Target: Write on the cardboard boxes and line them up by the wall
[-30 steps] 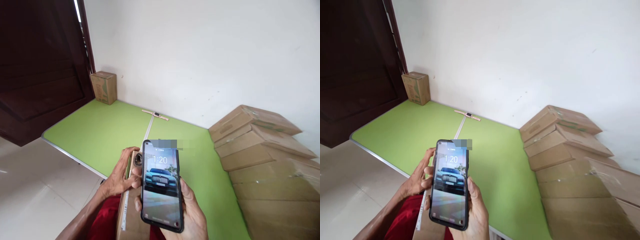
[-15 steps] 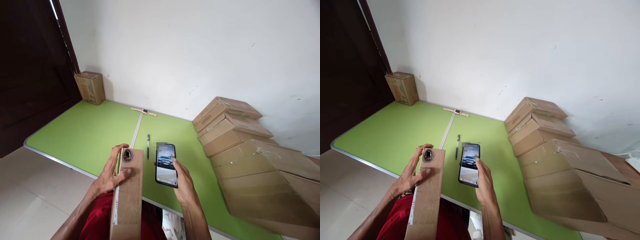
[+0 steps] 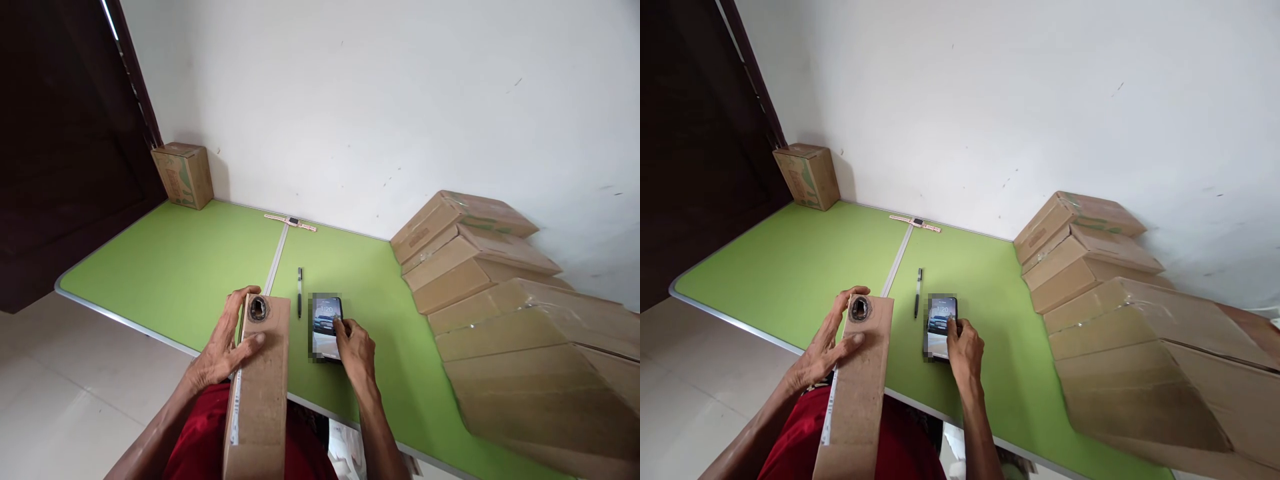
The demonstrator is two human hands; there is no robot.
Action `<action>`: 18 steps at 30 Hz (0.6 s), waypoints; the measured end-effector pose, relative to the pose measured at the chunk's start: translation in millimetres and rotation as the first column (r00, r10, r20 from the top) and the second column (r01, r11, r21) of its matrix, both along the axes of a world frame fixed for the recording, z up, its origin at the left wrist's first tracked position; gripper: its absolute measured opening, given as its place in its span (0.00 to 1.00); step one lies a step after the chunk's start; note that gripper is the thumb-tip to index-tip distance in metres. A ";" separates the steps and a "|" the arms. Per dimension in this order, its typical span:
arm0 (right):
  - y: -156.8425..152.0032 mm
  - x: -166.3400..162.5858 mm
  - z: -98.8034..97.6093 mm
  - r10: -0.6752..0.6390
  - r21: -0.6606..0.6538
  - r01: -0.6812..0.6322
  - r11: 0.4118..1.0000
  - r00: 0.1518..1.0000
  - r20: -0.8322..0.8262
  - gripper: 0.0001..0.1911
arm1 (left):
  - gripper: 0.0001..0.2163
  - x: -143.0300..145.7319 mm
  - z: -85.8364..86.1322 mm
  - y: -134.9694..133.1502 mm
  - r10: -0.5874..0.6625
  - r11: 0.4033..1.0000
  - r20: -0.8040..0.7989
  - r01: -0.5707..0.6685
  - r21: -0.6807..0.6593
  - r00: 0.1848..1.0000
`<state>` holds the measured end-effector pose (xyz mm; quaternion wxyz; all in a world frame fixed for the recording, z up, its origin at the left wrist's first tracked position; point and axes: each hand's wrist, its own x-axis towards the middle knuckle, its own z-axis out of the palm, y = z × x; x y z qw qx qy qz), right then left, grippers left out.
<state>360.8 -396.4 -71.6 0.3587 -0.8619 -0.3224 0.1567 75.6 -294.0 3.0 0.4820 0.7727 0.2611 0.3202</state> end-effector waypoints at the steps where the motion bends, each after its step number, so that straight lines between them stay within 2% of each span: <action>1: 0.3 -0.5 0.7 0.002 -0.053 0.000 0.999 0.999 0.040 0.18 | 0.30 0.4 0.3 -0.3 -0.007 1.000 0.017 0.008 -0.018 1.000; 5: 1.2 -6.0 5.6 0.037 -0.236 0.000 0.972 0.987 0.153 0.21 | 0.31 3.2 -1.8 0.2 0.005 0.995 0.111 0.005 -0.096 0.994; 9: 0.9 -13.4 11.9 0.085 -0.331 -0.004 0.944 0.970 0.230 0.21 | 0.30 6.6 -9.3 2.0 0.052 0.987 0.157 -0.028 -0.157 0.986; 16: -2.2 -12.0 17.5 0.143 -0.347 -0.028 0.937 0.940 0.310 0.23 | 0.27 12.0 -21.1 3.2 0.085 0.985 0.198 -0.052 -0.166 0.976; 18: -8.4 -17.6 17.7 0.133 -0.282 -0.034 0.959 0.930 0.342 0.25 | 0.27 13.2 -24.0 4.2 0.096 0.984 0.199 -0.063 -0.166 0.975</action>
